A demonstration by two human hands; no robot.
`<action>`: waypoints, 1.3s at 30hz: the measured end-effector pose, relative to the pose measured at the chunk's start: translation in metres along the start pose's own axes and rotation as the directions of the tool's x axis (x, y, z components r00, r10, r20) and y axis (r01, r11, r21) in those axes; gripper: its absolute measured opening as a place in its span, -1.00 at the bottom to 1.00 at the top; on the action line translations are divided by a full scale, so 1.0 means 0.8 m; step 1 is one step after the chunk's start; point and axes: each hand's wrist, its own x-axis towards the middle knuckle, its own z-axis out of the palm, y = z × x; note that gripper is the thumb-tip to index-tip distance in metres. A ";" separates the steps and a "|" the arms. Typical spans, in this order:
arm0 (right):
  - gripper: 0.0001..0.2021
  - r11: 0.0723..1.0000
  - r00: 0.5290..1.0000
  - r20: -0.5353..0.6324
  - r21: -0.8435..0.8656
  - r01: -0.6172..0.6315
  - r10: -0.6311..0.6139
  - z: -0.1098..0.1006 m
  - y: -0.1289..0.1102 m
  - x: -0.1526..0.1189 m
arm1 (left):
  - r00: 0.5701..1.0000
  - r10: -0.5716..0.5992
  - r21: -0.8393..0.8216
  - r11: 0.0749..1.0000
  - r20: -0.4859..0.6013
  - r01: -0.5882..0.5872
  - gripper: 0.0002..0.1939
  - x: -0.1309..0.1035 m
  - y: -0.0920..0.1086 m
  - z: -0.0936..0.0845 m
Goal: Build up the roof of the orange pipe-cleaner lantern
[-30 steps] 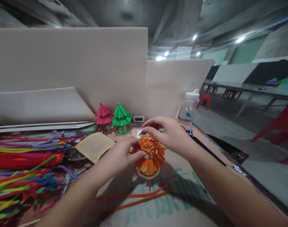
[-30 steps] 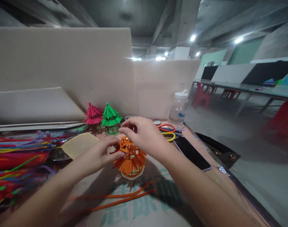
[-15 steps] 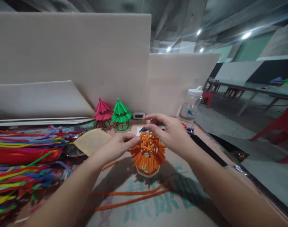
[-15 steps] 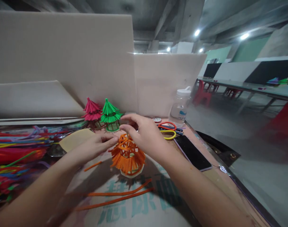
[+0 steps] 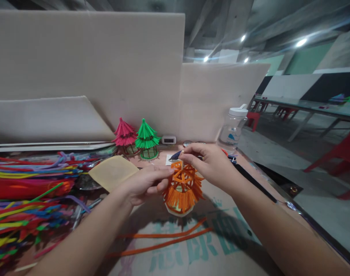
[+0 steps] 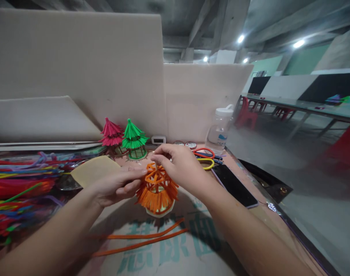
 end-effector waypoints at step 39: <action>-0.78 0.979 0.992 -0.128 -0.197 -0.046 0.021 0.023 0.105 -0.140 | 0.985 0.151 0.995 0.054 -0.089 0.081 -0.80 -0.097 -0.076 0.012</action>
